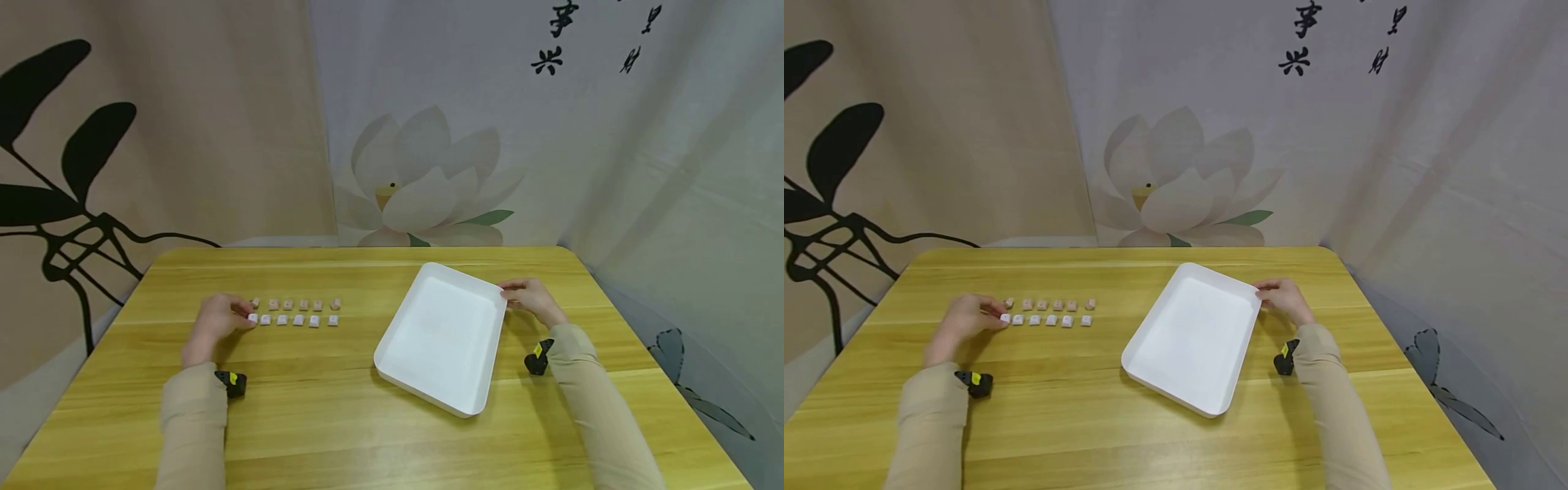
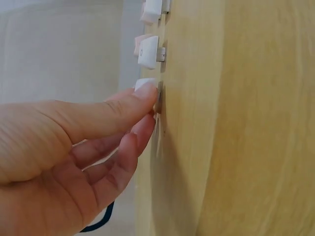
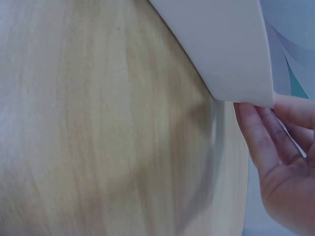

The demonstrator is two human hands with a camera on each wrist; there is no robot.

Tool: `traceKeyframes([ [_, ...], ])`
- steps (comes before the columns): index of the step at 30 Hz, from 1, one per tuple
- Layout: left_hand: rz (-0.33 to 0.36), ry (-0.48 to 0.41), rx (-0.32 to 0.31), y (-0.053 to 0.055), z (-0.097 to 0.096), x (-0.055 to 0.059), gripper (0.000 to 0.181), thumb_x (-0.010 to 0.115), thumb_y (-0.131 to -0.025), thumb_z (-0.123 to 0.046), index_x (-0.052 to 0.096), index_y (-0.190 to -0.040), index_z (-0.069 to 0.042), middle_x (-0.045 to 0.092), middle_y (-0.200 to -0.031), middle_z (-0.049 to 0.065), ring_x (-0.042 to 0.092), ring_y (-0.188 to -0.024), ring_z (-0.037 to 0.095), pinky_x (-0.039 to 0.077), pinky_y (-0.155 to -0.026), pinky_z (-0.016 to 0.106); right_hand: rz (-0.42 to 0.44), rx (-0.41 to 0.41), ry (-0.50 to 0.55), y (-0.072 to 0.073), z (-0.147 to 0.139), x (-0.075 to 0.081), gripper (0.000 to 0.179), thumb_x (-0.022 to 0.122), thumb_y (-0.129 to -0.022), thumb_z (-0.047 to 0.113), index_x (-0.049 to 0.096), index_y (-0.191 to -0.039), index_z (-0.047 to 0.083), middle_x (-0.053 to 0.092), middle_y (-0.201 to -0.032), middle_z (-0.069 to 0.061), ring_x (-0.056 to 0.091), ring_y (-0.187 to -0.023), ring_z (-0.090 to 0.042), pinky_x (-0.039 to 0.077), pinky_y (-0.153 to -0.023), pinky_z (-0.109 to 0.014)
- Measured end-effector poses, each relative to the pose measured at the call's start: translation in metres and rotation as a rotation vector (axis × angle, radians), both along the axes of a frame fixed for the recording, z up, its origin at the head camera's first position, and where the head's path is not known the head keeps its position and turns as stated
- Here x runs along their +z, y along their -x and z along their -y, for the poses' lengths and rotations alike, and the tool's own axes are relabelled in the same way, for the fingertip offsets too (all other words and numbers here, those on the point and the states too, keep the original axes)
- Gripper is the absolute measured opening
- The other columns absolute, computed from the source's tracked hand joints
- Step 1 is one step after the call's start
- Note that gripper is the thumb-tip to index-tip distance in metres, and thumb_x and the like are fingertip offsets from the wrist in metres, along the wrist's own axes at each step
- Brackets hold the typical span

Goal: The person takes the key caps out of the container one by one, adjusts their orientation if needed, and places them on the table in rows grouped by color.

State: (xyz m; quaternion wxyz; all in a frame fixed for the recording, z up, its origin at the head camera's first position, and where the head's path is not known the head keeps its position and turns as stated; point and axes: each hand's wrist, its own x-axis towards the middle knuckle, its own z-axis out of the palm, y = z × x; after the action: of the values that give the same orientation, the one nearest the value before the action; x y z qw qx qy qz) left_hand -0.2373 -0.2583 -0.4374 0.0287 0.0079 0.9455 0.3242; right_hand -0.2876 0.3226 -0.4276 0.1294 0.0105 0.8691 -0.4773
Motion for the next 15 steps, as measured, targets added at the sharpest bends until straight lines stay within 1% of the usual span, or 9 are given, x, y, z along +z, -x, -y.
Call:
traceKeyframes([
  [4, 0.01, 0.014, 0.022, 0.0007, -0.0005, -0.0002, 0.024, 0.075, -0.078, -0.005, 0.068, -0.098, 0.007, 0.067, -0.098, 0.024, 0.058, -0.092, 0.034, 0.046, -0.078, 0.044, 0.003, 0.002, 0.016, -0.0008, 0.0003, 0.0005, 0.042, 0.052, -0.097, 0.012, 0.048, -0.132, -0.01, 0.05, -0.134, -0.03, 0.06, -0.086, -0.001, 0.054, -0.087, -0.028],
  [7, 0.023, 0.023, 0.03, 0.0008, -0.0006, 0.0008, 0.024, 0.075, -0.079, -0.005, 0.067, -0.098, 0.006, 0.066, -0.1, 0.024, 0.057, -0.092, 0.034, 0.046, -0.078, 0.043, 0.007, 0.004, 0.023, -0.0015, 0.0003, 0.0008, 0.042, 0.052, -0.097, 0.012, 0.048, -0.132, -0.01, 0.05, -0.134, -0.031, 0.06, -0.086, -0.001, 0.054, -0.085, -0.025],
  [11, 0.045, 0.027, 0.039, 0.0008, -0.0005, 0.0027, 0.022, 0.074, -0.079, -0.005, 0.067, -0.097, 0.006, 0.066, -0.103, 0.024, 0.056, -0.092, 0.031, 0.045, -0.075, 0.037, 0.01, 0.001, 0.021, -0.0017, 0.0001, 0.0007, 0.042, 0.053, -0.097, 0.013, 0.048, -0.132, -0.01, 0.051, -0.133, -0.03, 0.059, -0.085, -0.001, 0.054, -0.083, -0.023],
  [15, 0.06, 0.027, 0.036, 0.0007, 0.0003, 0.0048, 0.023, 0.073, -0.08, -0.004, 0.066, -0.099, 0.006, 0.065, -0.1, 0.023, 0.056, -0.089, 0.03, 0.045, -0.071, 0.033, 0.008, -0.003, 0.021, -0.0014, 0.0002, 0.0008, 0.042, 0.054, -0.097, 0.014, 0.049, -0.131, -0.01, 0.053, -0.131, -0.028, 0.059, -0.084, 0.0, 0.054, -0.082, -0.023],
])
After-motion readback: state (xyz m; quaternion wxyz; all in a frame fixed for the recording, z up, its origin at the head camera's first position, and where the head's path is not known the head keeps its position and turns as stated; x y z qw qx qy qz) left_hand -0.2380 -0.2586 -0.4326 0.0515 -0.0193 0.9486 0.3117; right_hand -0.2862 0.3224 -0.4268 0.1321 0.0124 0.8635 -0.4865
